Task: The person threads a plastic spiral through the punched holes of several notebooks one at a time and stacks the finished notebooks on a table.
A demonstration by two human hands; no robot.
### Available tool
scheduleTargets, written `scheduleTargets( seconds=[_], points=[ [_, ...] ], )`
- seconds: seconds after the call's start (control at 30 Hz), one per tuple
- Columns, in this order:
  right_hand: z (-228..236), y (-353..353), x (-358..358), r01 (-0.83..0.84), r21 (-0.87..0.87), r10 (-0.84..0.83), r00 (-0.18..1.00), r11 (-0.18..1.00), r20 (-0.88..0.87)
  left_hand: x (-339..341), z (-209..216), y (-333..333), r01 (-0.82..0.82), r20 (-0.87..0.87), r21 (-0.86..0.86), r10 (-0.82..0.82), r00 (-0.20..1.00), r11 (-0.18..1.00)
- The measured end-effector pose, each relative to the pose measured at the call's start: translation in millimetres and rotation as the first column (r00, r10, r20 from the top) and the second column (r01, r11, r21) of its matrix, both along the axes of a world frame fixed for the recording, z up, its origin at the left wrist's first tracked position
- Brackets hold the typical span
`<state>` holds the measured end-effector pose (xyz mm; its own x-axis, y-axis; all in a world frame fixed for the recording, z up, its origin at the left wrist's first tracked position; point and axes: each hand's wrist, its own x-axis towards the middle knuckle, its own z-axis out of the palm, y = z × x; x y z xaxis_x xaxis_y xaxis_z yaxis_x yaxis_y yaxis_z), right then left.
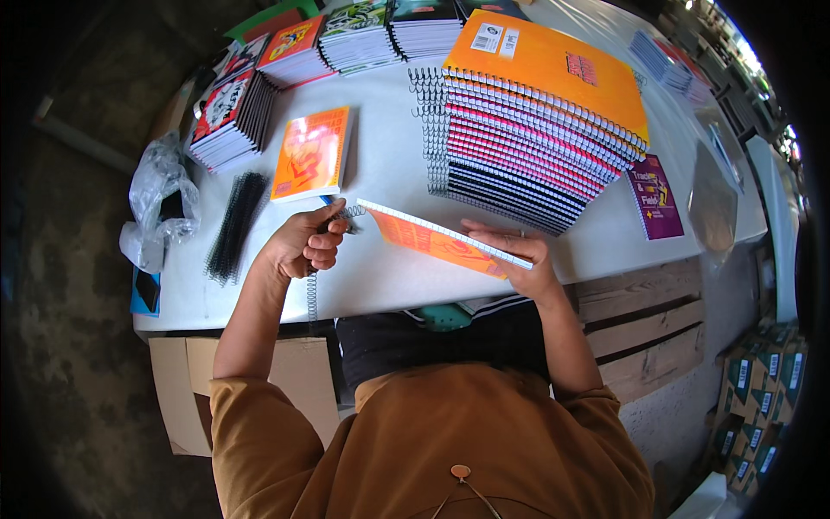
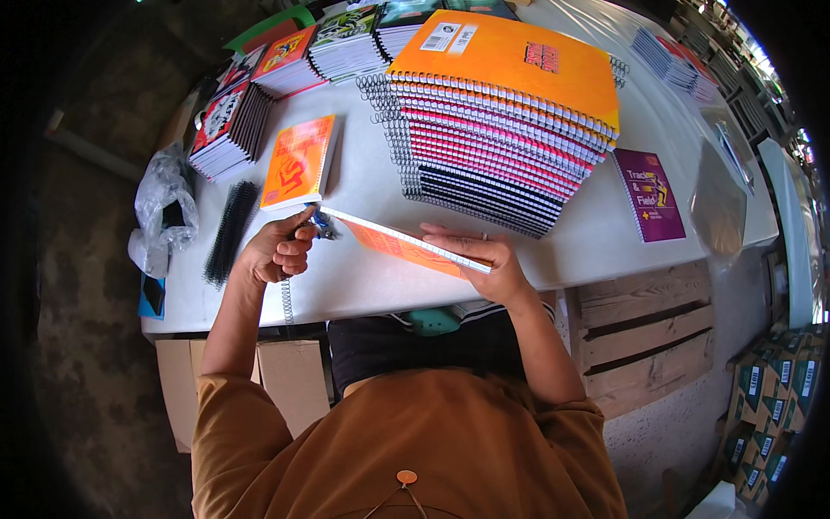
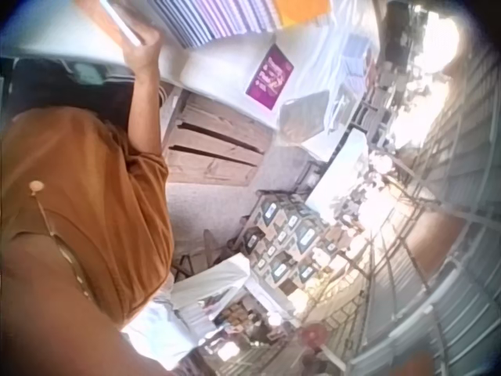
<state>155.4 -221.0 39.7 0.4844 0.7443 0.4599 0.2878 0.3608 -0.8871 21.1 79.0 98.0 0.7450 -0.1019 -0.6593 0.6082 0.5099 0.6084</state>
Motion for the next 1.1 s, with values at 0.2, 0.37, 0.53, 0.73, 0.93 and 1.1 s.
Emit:
scheduleTargets(
  seconds=[0.2,0.37,0.53,0.73,0.93,1.1],
  points=[
    [2,2,-3,0.071,-0.035,-0.071,0.997,0.997,0.012,-1,-3,6,0.048,0.082,-0.187,-0.034,0.996,0.981],
    [-2,-3,7,-0.033,-0.032,0.035,0.998,0.999,0.06,2,12,-5,-0.093,0.164,0.096,0.077,0.984,0.991],
    [-1,-3,-3,0.086,-0.142,-0.095,0.994,0.986,-0.061,2,27,-25,-0.327,0.528,0.821,-0.405,0.747,0.468],
    [1,-2,-5,0.117,-0.166,-0.128,0.99,0.979,-0.056,5,56,-38,-0.092,-0.056,0.974,-0.616,0.785,-0.206],
    [-7,-1,-9,0.115,-0.185,-0.126,0.991,0.976,-0.045,2,59,-44,-0.295,-0.046,0.848,-0.617,0.786,-0.439],
    [-10,4,-10,0.147,-0.083,-0.132,0.978,0.986,0.16,4,60,-54,-0.471,0.005,0.728,-0.684,0.729,-0.497]
  ],
)
